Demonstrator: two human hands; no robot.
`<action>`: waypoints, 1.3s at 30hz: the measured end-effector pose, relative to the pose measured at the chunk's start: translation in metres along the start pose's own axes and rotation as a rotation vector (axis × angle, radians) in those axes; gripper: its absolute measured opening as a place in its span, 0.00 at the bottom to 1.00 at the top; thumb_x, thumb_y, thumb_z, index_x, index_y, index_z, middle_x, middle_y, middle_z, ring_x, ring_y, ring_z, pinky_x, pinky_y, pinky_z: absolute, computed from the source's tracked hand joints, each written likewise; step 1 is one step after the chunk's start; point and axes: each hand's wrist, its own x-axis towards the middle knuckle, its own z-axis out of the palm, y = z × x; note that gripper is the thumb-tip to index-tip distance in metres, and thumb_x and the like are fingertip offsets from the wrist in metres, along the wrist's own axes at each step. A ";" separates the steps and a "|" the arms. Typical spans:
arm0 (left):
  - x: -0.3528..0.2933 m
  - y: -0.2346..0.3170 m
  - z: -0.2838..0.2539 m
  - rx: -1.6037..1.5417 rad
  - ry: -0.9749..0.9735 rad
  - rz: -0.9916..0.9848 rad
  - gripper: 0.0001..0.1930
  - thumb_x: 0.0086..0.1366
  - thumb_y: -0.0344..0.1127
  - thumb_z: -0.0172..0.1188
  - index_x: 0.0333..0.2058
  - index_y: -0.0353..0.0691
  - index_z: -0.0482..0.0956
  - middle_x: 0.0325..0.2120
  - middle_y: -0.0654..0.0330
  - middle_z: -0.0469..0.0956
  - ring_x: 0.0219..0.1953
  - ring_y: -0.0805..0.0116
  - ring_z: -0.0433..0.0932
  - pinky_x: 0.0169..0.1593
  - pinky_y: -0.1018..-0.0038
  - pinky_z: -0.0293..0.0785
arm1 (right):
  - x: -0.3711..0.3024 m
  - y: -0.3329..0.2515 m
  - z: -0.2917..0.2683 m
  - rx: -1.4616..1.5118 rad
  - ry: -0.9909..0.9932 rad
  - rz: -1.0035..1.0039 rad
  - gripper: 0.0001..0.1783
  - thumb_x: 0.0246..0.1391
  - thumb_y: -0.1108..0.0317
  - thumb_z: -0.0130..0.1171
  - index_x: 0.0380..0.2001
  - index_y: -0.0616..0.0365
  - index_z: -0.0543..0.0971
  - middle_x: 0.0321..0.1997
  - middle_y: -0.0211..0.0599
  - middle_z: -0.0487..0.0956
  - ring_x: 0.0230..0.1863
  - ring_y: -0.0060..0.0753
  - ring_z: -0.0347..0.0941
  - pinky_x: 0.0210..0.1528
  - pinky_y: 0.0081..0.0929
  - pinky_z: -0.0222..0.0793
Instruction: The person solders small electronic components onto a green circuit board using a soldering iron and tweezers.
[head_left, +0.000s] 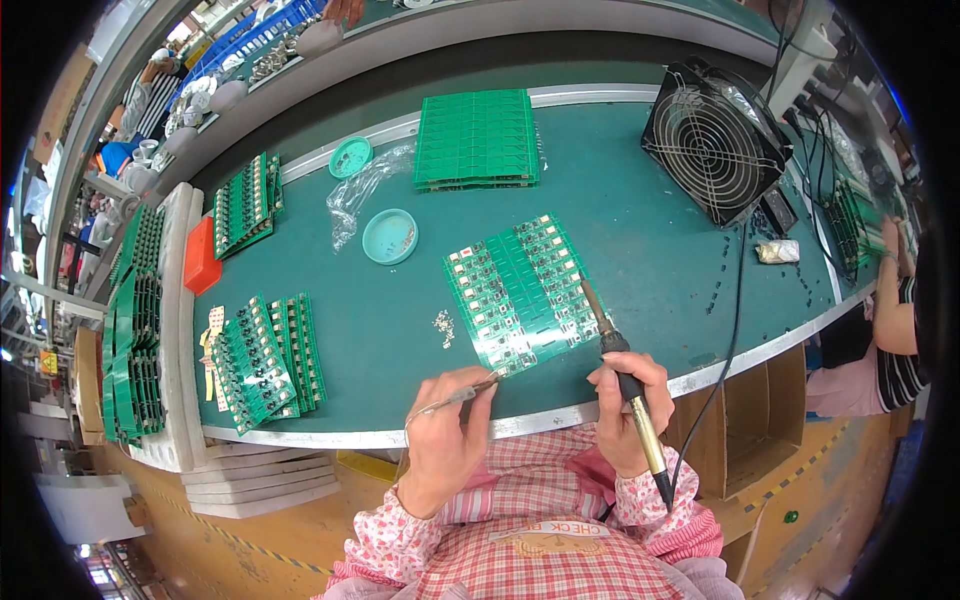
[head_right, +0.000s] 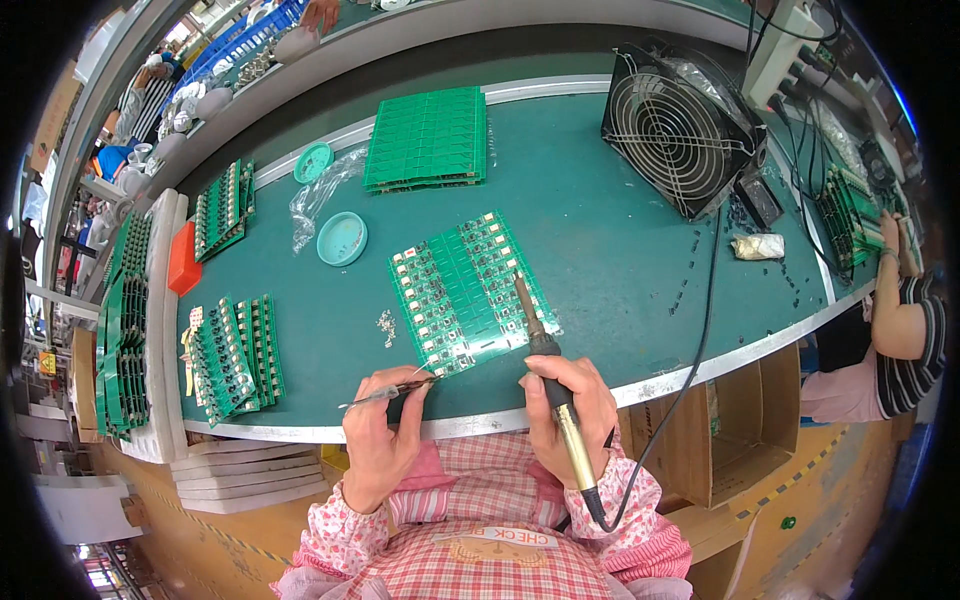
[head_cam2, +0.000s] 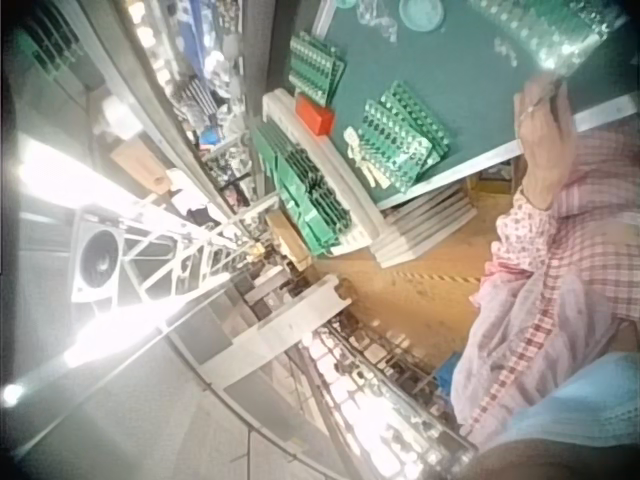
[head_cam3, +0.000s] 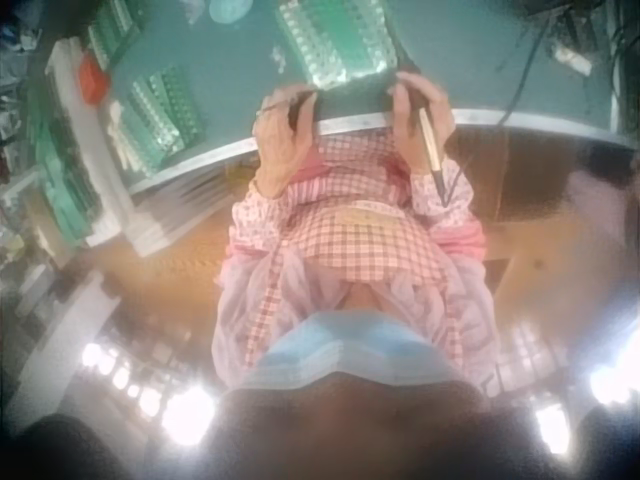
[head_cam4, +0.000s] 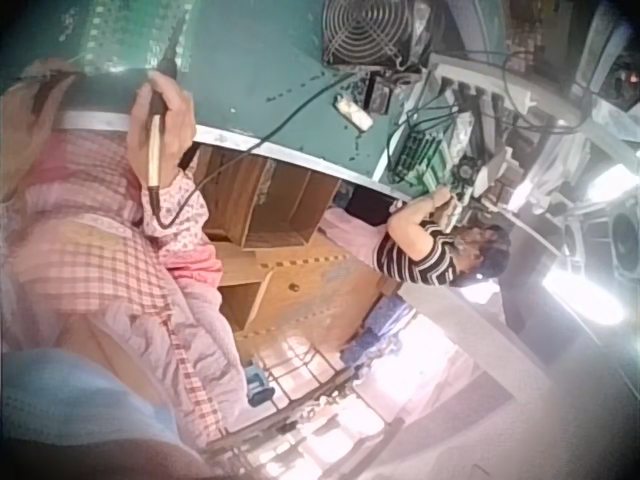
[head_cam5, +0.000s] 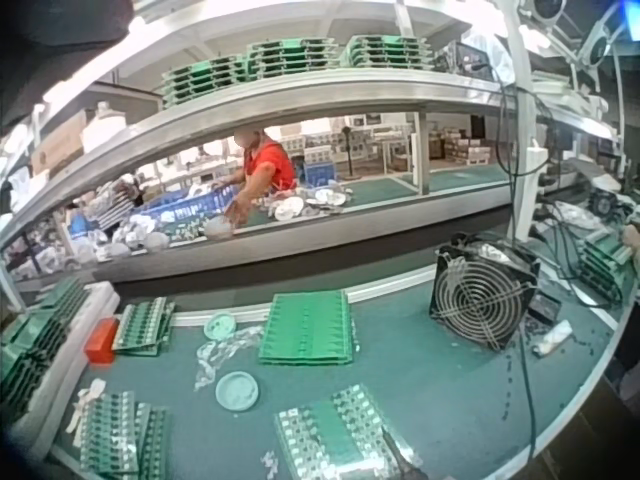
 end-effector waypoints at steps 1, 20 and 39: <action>0.000 0.000 0.000 0.000 0.003 0.003 0.09 0.61 0.20 0.63 0.40 0.35 0.79 0.37 0.54 0.83 0.38 0.56 0.81 0.42 0.68 0.76 | 0.001 0.000 -0.001 -0.008 -0.007 -0.020 0.11 0.58 0.76 0.63 0.44 0.60 0.76 0.27 0.36 0.83 0.27 0.32 0.77 0.31 0.26 0.71; 0.000 0.000 0.001 0.018 0.027 0.026 0.08 0.61 0.23 0.63 0.40 0.36 0.80 0.37 0.55 0.83 0.37 0.56 0.81 0.41 0.66 0.76 | -0.016 -0.017 -0.017 0.422 -0.145 -0.065 0.08 0.62 0.69 0.58 0.43 0.56 0.73 0.27 0.34 0.86 0.24 0.32 0.81 0.27 0.28 0.76; -0.001 0.000 0.001 0.019 0.029 0.007 0.08 0.61 0.23 0.63 0.40 0.37 0.80 0.37 0.55 0.83 0.37 0.54 0.81 0.41 0.66 0.75 | -0.010 -0.017 -0.014 0.388 -0.186 -0.070 0.06 0.62 0.70 0.58 0.39 0.59 0.76 0.24 0.34 0.84 0.21 0.30 0.80 0.26 0.27 0.75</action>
